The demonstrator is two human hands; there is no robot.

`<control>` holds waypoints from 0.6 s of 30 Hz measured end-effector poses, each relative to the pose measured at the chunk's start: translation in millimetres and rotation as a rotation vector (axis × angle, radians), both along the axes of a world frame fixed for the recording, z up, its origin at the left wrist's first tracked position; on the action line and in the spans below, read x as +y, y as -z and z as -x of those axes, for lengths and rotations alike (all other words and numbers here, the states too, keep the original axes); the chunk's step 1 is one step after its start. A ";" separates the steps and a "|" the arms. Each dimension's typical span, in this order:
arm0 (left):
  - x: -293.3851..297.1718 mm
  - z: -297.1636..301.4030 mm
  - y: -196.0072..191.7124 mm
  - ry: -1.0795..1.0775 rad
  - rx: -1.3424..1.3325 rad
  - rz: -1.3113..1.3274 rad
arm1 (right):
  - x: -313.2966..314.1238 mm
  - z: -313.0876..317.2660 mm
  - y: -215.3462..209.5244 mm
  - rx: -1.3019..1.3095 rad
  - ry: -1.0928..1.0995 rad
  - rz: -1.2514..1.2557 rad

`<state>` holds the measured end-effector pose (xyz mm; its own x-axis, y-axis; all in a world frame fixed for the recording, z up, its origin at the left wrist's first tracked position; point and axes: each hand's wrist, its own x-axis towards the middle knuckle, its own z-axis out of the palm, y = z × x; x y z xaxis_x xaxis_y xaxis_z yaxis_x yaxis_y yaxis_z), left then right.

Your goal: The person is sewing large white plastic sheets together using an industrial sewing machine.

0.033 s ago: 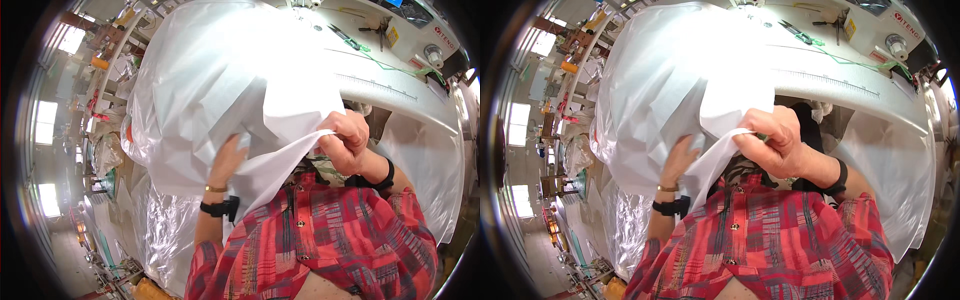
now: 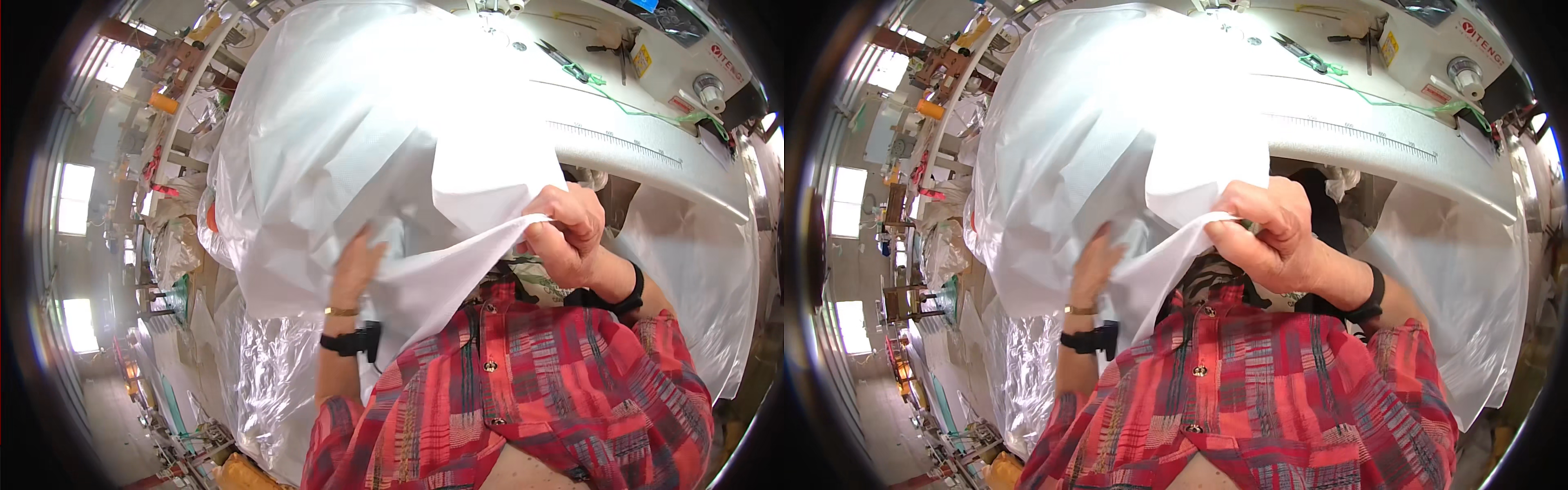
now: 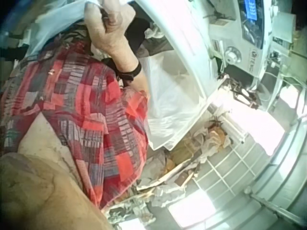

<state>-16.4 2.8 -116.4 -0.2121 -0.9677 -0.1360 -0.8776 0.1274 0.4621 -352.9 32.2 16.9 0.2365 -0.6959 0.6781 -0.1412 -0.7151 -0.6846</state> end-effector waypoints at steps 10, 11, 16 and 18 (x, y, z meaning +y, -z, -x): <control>18.0 -171.5 -57.2 -0.544 -2.662 1.077 | 9.7 -13.5 7.2 -0.085 -0.093 -0.275; 6.6 -168.9 -55.8 -0.553 -2.651 1.094 | 7.3 -10.7 8.6 -0.084 -0.081 -0.267; -5.0 -45.7 -40.6 -0.622 -2.900 1.280 | 21.4 -0.7 -2.7 -0.127 -0.181 -0.180; -17.4 -37.8 -43.3 -0.677 -2.978 1.372 | 19.8 5.8 -5.3 -0.139 -0.245 -0.271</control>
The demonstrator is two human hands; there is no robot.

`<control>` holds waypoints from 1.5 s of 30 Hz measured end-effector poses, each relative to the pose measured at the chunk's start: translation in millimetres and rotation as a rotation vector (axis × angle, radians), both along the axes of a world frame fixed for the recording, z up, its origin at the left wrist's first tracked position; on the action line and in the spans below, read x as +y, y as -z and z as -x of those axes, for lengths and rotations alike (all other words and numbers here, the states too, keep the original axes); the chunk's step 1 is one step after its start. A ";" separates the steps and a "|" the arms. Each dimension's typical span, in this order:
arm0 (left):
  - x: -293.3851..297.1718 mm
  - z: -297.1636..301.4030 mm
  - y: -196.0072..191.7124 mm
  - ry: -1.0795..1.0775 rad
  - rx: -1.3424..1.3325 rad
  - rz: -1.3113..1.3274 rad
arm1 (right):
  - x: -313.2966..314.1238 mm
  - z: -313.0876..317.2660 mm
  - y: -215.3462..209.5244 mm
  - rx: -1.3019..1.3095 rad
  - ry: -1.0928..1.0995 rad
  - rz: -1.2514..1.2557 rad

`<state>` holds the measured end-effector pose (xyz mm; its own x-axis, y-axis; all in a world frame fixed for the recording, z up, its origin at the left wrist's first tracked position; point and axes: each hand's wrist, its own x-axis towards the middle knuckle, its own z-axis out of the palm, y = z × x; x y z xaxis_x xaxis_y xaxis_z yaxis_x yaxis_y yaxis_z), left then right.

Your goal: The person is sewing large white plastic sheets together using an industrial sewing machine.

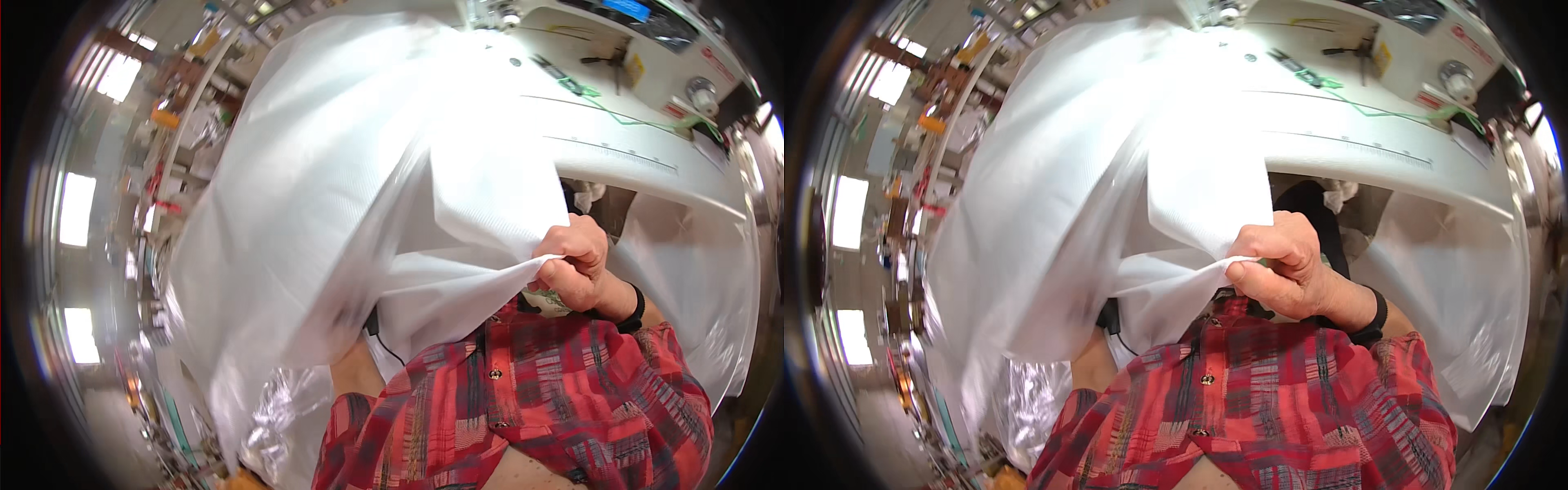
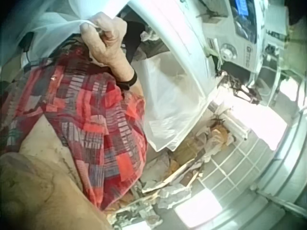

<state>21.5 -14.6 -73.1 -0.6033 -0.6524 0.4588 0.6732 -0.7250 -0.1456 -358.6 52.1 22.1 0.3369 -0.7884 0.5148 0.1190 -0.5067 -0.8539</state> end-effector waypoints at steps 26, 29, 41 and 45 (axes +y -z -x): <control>60.0 100.6 -26.0 -0.304 -1.406 0.745 | -22.4 -26.2 4.9 0.929 -0.136 0.102; 73.6 107.6 -31.9 -0.357 -1.555 0.843 | -48.6 -28.5 47.5 0.720 0.129 0.541; 76.7 138.9 -70.4 -1.593 -1.301 0.730 | -71.1 -35.0 87.1 0.361 -0.061 -0.458; 75.3 125.8 -74.1 -1.958 -1.930 1.222 | -101.1 -46.0 57.6 -0.277 0.111 -0.772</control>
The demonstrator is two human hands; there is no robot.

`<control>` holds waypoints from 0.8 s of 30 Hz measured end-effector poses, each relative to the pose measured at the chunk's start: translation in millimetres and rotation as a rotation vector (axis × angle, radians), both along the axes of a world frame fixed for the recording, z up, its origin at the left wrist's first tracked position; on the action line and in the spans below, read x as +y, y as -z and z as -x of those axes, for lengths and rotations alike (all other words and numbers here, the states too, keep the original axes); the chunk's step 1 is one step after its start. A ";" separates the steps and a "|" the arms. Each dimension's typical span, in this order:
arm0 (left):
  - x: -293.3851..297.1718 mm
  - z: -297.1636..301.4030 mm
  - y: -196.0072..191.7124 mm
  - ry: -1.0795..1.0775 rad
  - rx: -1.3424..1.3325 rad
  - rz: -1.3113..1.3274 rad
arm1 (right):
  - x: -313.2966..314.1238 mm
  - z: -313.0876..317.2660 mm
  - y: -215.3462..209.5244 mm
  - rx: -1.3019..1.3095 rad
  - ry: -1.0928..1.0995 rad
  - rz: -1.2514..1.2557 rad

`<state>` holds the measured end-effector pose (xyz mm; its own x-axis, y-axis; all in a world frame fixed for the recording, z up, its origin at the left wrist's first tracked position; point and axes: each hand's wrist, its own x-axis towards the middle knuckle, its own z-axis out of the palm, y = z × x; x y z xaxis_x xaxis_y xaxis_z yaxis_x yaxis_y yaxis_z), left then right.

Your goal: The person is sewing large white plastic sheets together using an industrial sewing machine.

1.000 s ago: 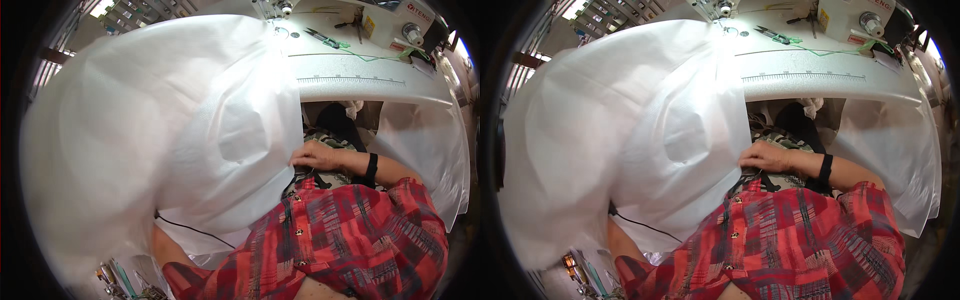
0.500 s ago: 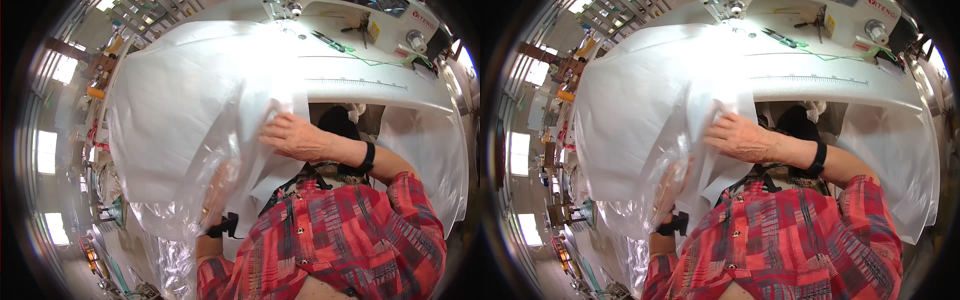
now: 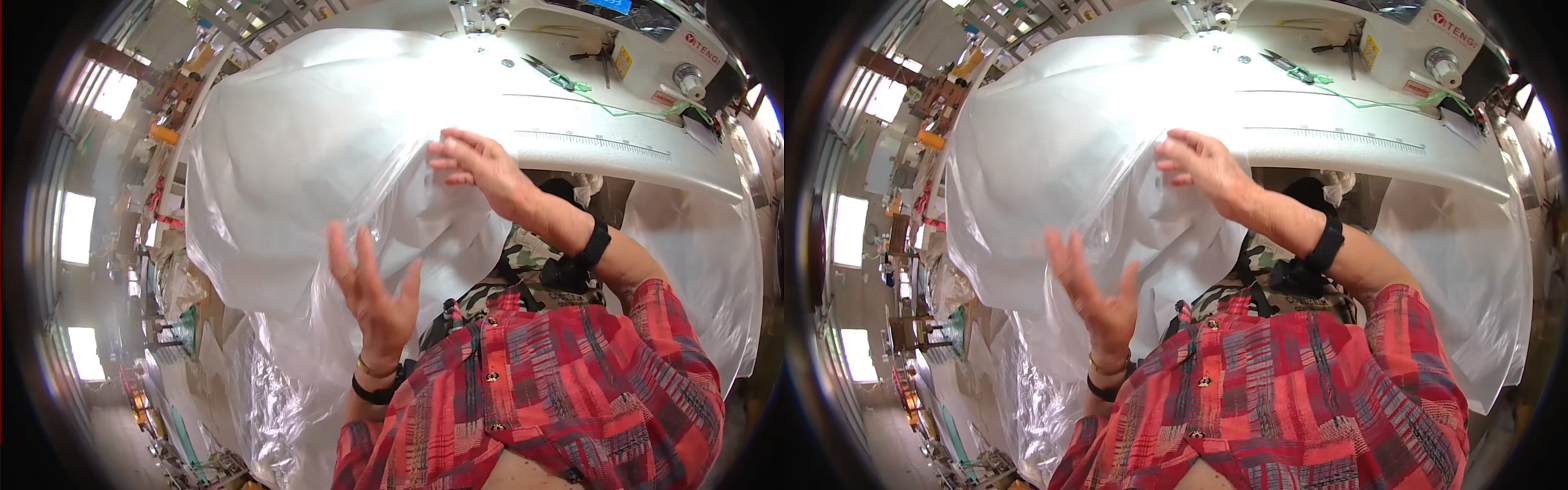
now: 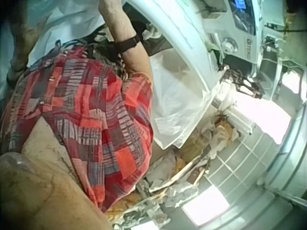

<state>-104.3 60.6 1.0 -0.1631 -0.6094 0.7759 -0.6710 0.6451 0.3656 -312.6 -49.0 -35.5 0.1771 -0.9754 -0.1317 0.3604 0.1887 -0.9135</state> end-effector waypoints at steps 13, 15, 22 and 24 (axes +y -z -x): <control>15.4 -12.7 -61.9 0.409 0.460 -0.888 | -48.9 4.5 -10.3 -0.276 0.128 -0.160; 8.8 -10.8 -79.3 0.542 0.482 -0.770 | -58.1 9.0 -18.8 -0.529 -0.007 -0.147; -29.8 -19.4 -73.8 0.245 0.079 -0.525 | 43.4 18.3 -13.6 -0.009 -0.360 0.060; -41.5 -13.0 -55.5 0.275 0.034 -0.509 | 67.6 30.7 -10.9 0.144 -0.552 0.081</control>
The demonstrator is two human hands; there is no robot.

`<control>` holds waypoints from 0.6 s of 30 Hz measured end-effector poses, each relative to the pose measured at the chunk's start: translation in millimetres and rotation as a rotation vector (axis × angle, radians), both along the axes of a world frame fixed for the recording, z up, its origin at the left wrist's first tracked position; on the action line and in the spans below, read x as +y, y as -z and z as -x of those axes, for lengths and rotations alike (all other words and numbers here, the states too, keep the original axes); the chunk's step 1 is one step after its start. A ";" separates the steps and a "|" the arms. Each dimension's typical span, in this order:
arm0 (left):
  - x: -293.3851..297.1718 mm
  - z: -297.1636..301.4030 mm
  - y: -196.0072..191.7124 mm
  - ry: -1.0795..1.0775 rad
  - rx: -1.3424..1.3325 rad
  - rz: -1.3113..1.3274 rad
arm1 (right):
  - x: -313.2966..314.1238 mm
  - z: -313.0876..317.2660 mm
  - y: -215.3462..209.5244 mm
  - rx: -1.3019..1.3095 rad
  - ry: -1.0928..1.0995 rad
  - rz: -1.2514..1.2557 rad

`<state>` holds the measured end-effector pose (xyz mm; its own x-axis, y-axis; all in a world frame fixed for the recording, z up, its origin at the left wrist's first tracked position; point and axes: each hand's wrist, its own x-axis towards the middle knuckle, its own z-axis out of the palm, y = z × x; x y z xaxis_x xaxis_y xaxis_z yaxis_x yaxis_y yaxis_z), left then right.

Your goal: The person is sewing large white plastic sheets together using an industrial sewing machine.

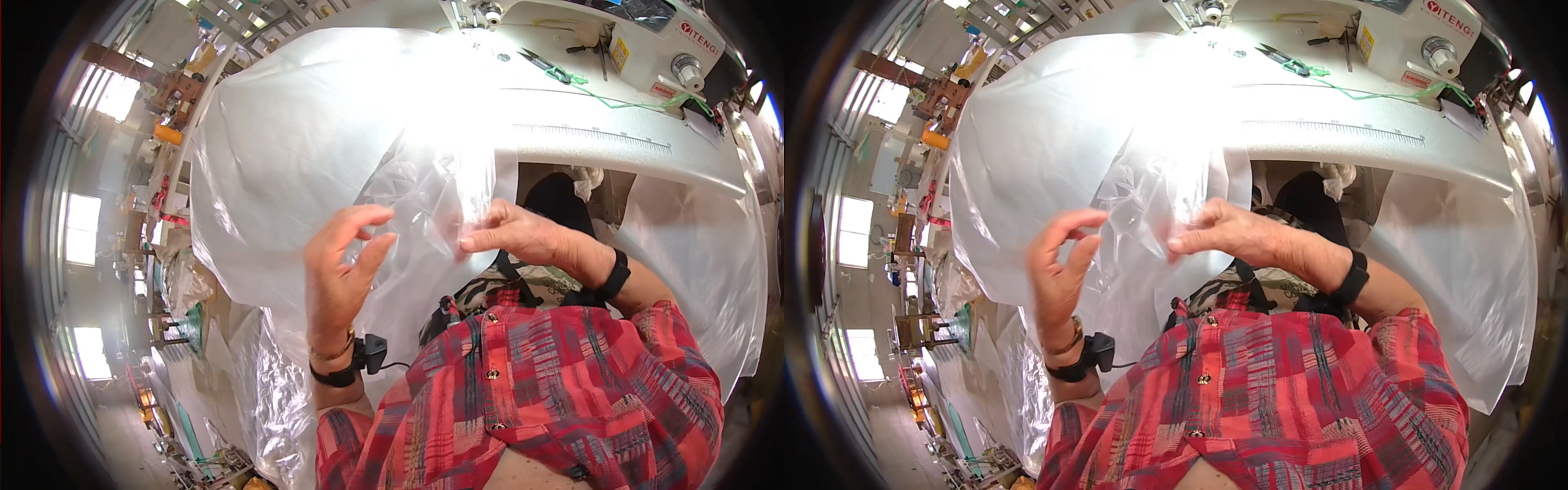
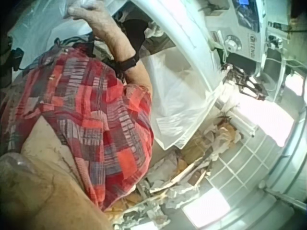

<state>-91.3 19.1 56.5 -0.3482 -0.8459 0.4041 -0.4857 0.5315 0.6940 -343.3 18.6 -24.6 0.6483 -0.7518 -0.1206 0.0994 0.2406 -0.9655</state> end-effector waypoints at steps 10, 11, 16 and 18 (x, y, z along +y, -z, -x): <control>10.0 39.9 98.0 0.166 0.601 -1.070 | 23.2 -18.3 32.1 -0.251 0.230 -0.365; 7.7 34.5 101.3 0.102 0.560 -1.009 | 21.5 -14.9 27.9 -0.232 0.254 -0.379; -2.2 -2.9 92.9 -0.096 0.548 -0.878 | 21.0 0.5 19.3 -0.339 0.304 -0.328; -5.4 -7.4 92.2 -0.017 0.609 -0.854 | 23.9 6.1 14.7 -0.320 0.289 -0.290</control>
<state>-84.0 13.7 -35.7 -0.2714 -0.9354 -0.2266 0.0691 -0.2538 0.9648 -349.5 42.5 -39.3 0.4575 -0.8708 -0.1799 0.4811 0.4125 -0.7735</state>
